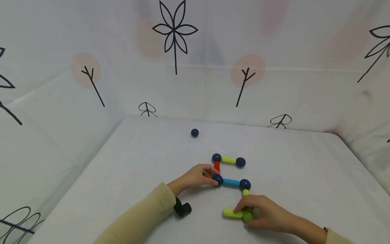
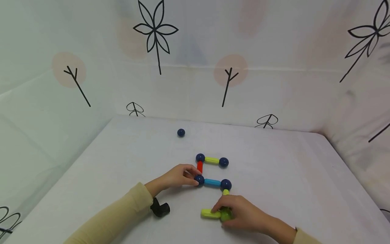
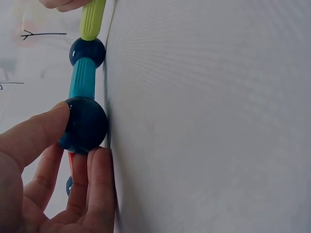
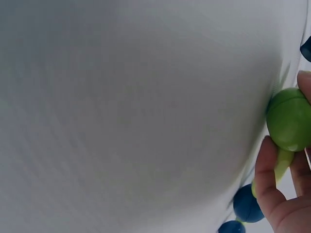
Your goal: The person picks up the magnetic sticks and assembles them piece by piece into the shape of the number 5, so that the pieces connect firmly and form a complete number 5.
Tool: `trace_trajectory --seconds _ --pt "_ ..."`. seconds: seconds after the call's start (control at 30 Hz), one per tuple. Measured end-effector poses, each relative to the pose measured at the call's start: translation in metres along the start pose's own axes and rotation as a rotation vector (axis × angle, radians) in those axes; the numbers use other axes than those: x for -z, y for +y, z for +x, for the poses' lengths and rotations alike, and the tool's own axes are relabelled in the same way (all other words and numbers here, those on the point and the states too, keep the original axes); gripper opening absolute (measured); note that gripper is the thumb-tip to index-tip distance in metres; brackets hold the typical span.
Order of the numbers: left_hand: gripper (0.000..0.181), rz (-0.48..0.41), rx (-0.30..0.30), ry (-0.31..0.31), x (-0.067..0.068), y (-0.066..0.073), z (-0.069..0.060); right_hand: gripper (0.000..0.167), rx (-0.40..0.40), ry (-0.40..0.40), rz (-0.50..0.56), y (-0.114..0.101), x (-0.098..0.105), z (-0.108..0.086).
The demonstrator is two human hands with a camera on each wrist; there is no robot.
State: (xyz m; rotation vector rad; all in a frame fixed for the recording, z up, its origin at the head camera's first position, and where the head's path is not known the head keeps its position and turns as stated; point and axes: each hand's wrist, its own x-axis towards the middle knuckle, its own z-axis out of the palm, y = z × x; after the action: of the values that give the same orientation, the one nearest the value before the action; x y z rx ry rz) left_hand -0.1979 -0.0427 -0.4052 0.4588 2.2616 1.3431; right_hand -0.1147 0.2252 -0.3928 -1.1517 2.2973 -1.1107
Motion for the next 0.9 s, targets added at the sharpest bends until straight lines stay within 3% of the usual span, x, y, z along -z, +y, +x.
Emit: trace_trajectory --seconds 0.4,0.9 --pt "0.027 -0.009 0.025 0.009 -0.001 0.0008 -0.0001 0.031 0.077 0.065 -0.016 0.0033 -0.0036 -0.0019" --pt "0.025 -0.011 0.01 -0.01 0.0035 -0.0003 0.0006 0.029 -0.029 0.066 -0.005 -0.0011 0.0 0.0008"
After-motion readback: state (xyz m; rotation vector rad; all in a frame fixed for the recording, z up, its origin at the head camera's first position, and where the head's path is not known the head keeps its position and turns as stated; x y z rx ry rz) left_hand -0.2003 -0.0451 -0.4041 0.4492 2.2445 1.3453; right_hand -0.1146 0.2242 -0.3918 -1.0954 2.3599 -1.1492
